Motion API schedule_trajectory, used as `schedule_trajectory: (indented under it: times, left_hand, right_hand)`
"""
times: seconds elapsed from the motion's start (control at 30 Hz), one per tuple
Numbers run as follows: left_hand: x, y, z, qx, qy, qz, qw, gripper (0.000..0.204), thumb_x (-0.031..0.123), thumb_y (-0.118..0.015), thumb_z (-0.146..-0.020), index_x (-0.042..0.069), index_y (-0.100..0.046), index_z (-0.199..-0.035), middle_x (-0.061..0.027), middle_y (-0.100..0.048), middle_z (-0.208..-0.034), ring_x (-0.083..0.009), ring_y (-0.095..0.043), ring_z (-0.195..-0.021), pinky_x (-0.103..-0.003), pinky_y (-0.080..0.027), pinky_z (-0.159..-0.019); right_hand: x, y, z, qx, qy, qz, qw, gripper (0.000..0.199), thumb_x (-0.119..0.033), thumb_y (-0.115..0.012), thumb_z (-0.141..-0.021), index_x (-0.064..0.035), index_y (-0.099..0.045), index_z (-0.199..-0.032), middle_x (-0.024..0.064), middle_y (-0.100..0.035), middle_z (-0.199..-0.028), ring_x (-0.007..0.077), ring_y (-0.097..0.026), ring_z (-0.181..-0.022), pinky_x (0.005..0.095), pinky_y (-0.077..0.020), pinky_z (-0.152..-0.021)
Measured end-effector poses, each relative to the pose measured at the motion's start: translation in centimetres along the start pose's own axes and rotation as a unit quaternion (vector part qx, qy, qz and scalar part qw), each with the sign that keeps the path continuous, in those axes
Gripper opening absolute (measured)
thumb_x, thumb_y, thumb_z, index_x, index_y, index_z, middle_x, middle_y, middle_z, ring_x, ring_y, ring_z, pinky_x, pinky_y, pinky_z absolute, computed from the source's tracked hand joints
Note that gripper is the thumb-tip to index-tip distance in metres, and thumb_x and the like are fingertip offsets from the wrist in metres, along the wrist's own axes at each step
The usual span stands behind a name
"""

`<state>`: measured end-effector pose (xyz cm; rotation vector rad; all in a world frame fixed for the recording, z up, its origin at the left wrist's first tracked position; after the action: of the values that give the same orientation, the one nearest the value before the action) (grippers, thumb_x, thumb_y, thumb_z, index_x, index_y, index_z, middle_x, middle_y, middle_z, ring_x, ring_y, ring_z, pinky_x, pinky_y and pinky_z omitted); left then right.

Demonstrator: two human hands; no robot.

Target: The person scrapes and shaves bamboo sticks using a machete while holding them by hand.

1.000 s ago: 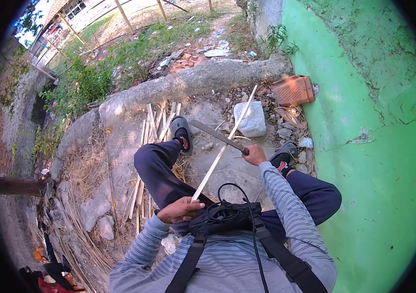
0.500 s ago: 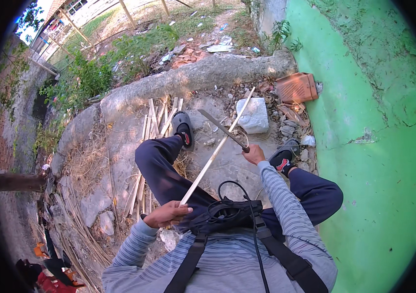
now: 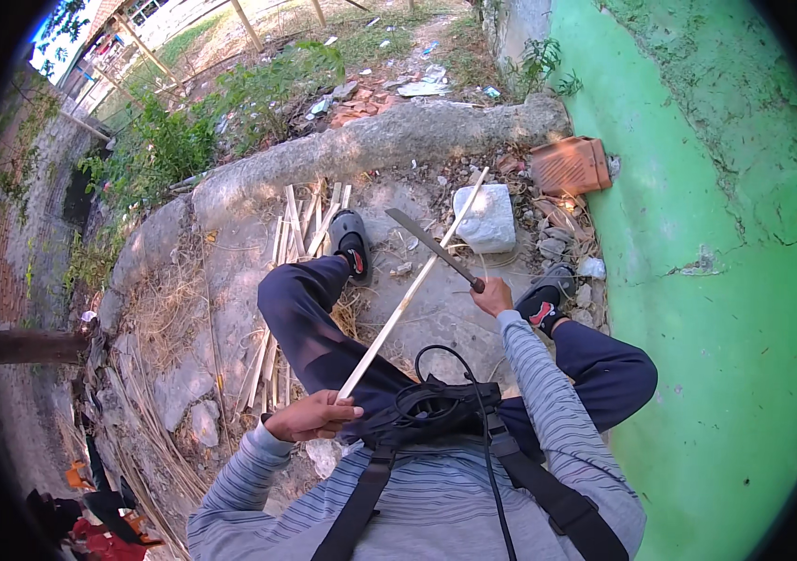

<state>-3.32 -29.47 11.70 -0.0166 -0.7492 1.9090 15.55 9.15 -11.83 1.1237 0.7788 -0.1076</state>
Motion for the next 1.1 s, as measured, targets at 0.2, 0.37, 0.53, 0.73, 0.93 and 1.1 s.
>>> schedule_trajectory:
  times: [0.2,0.37,0.53,0.73,0.93,1.1]
  left_hand:
    - [-0.6,0.2,-0.1,0.007,0.019,0.024,1.000,0.035,0.013,-0.060,-0.106,0.021,-0.041,-0.078,0.0127,-0.028,-0.062,-0.0009,-0.021,-0.047,-0.024,-0.015,-0.040]
    - [0.0,-0.9,2.3,0.016,0.015,0.004,1.000,0.036,0.014,-0.061,-0.106,0.020,-0.040,-0.078,0.0126,-0.029,-0.061,-0.0004,-0.021,-0.045,-0.023,-0.016,-0.038]
    - [-1.7,0.5,2.5,0.047,0.020,-0.004,0.999,0.036,0.016,-0.063,-0.105,0.021,-0.039,-0.079,0.0124,-0.030,-0.059,-0.0007,-0.021,-0.042,-0.023,-0.014,-0.034]
    - [-0.5,-1.2,2.9,0.002,0.004,0.024,1.000,0.038,0.014,-0.065,-0.104,0.020,-0.039,-0.078,0.0119,-0.030,-0.059,-0.0011,-0.021,-0.043,-0.024,-0.015,-0.039]
    - [-0.4,-0.1,6.0,0.027,0.021,-0.040,0.999,0.040,0.016,-0.067,-0.103,0.017,-0.036,-0.078,0.0108,-0.030,-0.058,-0.0024,-0.024,-0.044,-0.026,-0.017,-0.041]
    - [2.8,1.0,7.2,0.073,0.007,-0.263,0.962,0.039,0.038,-0.054,-0.109,0.013,-0.043,-0.081,0.0075,-0.035,-0.056,-0.0062,-0.035,-0.044,-0.028,-0.027,-0.041]
  right_hand:
    - [-5.8,-1.4,1.5,-0.055,0.110,-0.015,0.992,0.023,-0.035,-0.069,-0.082,-0.0130,-0.073,-0.088,0.0195,-0.072,-0.083,0.0441,-0.070,-0.082,0.0533,-0.0553,-0.074]
    - [-1.0,0.4,-1.1,0.003,-0.006,-0.005,1.000,0.025,-0.036,-0.068,-0.083,-0.0135,-0.073,-0.093,0.0191,-0.073,-0.086,0.0425,-0.071,-0.086,0.0533,-0.0561,-0.077]
    - [-2.6,1.3,-1.3,-0.006,0.029,0.021,0.999,0.025,-0.036,-0.070,-0.083,-0.0156,-0.075,-0.096,0.0196,-0.073,-0.086,0.0424,-0.071,-0.085,0.0526,-0.0567,-0.078]
    - [-7.3,2.5,-2.3,0.015,0.114,0.008,0.993,0.023,-0.035,-0.073,-0.081,-0.0158,-0.075,-0.095,0.0187,-0.071,-0.079,0.0415,-0.071,-0.082,0.0517,-0.0568,-0.073]
    - [-1.3,5.8,-4.9,0.068,0.024,0.003,0.997,0.023,-0.032,-0.071,-0.083,-0.0106,-0.075,-0.091,0.0195,-0.072,-0.083,0.0429,-0.070,-0.082,0.0514,-0.0551,-0.073]
    - [-1.7,6.3,-4.3,0.083,0.010,-0.021,0.996,0.026,-0.033,-0.070,-0.083,-0.0101,-0.075,-0.093,0.0215,-0.071,-0.085,0.0437,-0.070,-0.084,0.0507,-0.0547,-0.074]
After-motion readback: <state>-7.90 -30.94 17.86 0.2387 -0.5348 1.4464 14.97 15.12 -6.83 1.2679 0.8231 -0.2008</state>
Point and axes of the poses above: each hand's wrist, its own z-axis away from the middle knuckle, its own y-axis out of the back of the hand, x = y × z, the point moved 8 cm from there along -z, towards the middle knuckle
